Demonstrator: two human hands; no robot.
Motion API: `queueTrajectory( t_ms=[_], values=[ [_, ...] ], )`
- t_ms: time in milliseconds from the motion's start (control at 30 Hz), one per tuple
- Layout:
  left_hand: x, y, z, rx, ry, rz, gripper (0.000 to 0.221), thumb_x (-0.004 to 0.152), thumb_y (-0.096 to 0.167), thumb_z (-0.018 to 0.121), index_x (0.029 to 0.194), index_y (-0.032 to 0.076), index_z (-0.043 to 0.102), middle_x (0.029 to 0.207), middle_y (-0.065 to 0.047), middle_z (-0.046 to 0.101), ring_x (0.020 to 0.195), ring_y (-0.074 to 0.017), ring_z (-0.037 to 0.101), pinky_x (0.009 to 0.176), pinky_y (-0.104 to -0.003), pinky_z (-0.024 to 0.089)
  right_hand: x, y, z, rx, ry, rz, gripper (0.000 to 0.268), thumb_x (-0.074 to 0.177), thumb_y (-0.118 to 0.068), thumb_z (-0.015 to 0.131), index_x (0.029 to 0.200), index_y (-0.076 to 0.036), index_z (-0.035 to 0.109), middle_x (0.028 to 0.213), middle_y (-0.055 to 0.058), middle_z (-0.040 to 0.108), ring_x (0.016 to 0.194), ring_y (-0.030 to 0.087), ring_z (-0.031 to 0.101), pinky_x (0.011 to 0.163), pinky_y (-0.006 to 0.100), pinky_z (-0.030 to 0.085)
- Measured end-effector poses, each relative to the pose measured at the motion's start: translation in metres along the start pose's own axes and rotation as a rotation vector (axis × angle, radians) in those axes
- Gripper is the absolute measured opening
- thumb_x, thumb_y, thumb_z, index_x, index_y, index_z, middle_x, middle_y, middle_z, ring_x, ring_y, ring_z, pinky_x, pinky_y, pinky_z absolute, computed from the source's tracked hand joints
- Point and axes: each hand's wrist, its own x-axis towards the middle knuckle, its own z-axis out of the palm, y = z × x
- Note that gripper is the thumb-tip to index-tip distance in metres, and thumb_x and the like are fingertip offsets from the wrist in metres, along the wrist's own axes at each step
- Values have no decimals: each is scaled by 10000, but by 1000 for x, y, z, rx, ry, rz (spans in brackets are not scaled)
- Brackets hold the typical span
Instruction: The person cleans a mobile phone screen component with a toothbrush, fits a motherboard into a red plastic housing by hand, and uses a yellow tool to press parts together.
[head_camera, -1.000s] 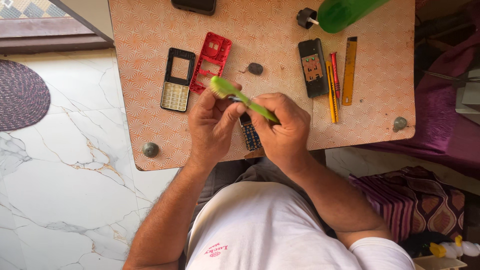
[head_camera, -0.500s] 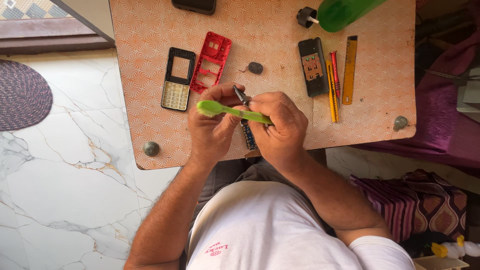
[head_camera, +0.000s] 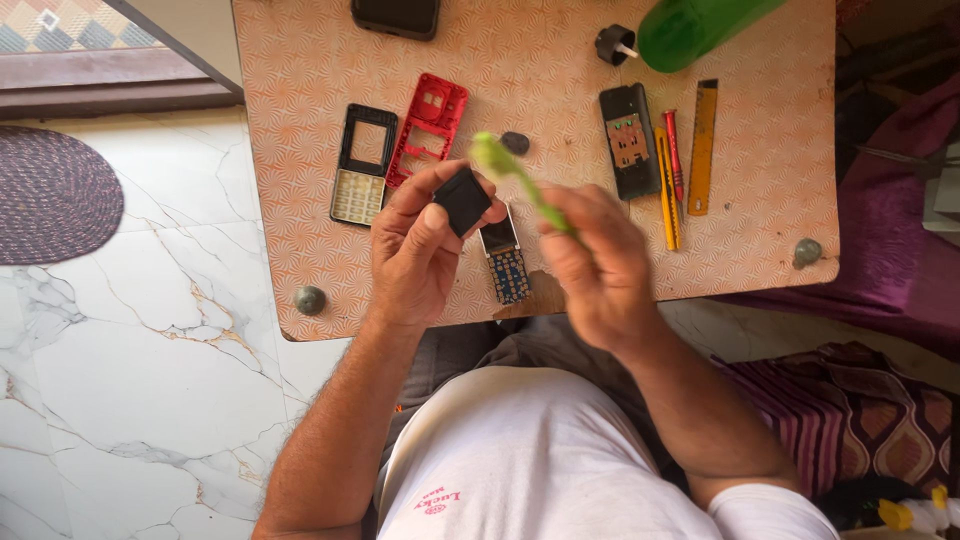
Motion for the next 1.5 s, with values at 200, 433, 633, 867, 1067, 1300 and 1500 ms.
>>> queueTrajectory(
  t_ms=[200, 433, 633, 867, 1067, 1300, 1500],
  values=[
    [1, 1, 1, -61, 14, -6, 510, 1042, 181, 725, 1452, -64, 546, 1341, -214, 643, 1289, -311, 635, 1187, -525, 497, -21, 3, -8, -336, -28, -132, 394, 1023, -13, 671, 1395, -128, 613, 1041, 90, 677, 897, 202, 669, 780, 333, 571],
    [4, 6, 8, -47, -35, 14, 490, 1035, 174, 732, 1440, -45, 562, 1372, -209, 653, 1279, -321, 652, 1185, -524, 493, -20, 8, -1, -344, 21, -126, 441, 1001, 24, 688, 1411, -124, 619, 925, 80, 655, 782, 176, 656, 678, 313, 561],
    [3, 5, 12, -68, -14, 18, 459, 1036, 151, 732, 1427, -30, 573, 1373, -178, 650, 1328, -283, 627, 1218, -534, 481, -23, -2, -2, -438, 20, -96, 466, 963, 41, 680, 1401, -109, 627, 916, 89, 644, 768, 232, 647, 656, 360, 540],
    [4, 4, 13, -37, -17, 49, 472, 1039, 152, 733, 1446, -25, 571, 1378, -175, 646, 1306, -284, 634, 1215, -524, 480, -23, -11, -4, -474, 9, -74, 464, 928, 68, 667, 1359, -102, 659, 858, 102, 613, 718, 252, 626, 626, 384, 521],
    [2, 1, 8, 4, -30, 45, 459, 1047, 171, 717, 1431, -31, 568, 1355, -203, 661, 1270, -315, 657, 1188, -512, 497, -18, -10, -3, -442, 26, -106, 384, 964, 40, 709, 1329, -73, 665, 876, 93, 632, 729, 230, 653, 629, 364, 532],
    [0, -1, -2, -35, -5, 86, 465, 1056, 219, 711, 1410, -45, 566, 1280, -219, 681, 1216, -321, 677, 1167, -511, 509, -26, 1, -15, -465, 35, -64, 409, 957, 53, 677, 1344, -76, 663, 926, 84, 668, 768, 213, 689, 642, 331, 560],
    [-2, -9, -9, 66, 36, 50, 463, 1048, 170, 707, 1423, -36, 531, 1313, -174, 633, 1269, -282, 627, 1194, -517, 503, -37, -8, -2, -344, -21, -28, 443, 933, 43, 687, 1361, -58, 632, 883, 102, 666, 725, 217, 668, 624, 327, 554]
  ],
)
